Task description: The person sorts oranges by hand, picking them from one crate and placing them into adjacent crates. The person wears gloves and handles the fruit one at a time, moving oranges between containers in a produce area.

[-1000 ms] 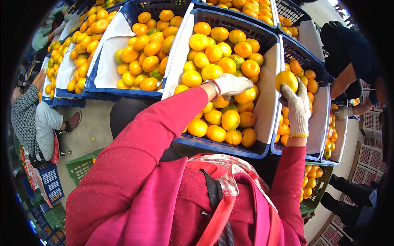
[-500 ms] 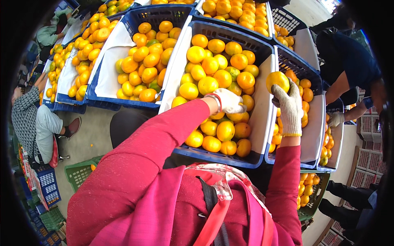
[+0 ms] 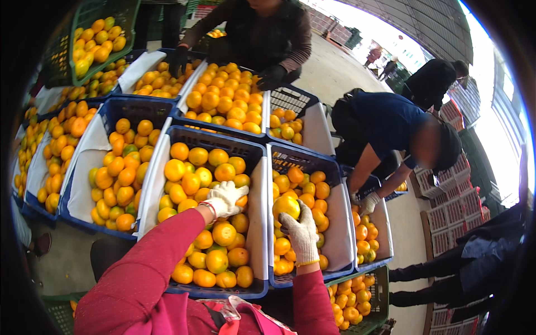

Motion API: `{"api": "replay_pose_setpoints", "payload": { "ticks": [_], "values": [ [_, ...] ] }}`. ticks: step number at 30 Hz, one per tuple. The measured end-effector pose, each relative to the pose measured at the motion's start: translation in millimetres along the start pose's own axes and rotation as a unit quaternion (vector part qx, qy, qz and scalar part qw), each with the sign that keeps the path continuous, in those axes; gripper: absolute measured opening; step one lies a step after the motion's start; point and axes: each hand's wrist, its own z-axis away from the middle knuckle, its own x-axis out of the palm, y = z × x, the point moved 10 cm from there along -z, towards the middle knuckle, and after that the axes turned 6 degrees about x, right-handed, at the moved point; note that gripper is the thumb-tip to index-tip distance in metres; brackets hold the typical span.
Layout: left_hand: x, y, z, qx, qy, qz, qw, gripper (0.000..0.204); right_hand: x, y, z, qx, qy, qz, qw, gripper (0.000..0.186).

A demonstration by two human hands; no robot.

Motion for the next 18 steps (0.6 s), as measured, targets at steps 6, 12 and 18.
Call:
{"api": "replay_pose_setpoints", "payload": {
  "ticks": [6, 12, 18],
  "values": [
    [7, 15, 19, 0.063, -0.053, -0.01, 0.997, 0.062, -1, 12, -14, -0.027, -0.025, -0.023, 0.999, 0.077],
    [25, 3, 14, 0.015, -0.028, 0.049, 0.998, 0.065, 17, 13, -2, 0.017, -0.024, 0.002, 1.0, 0.076],
    [-36, -12, 48, 0.058, 0.032, 0.004, 0.998, 0.056, 26, 16, -5, 0.003, -0.055, 0.008, 0.998, 0.069]
  ]
}}
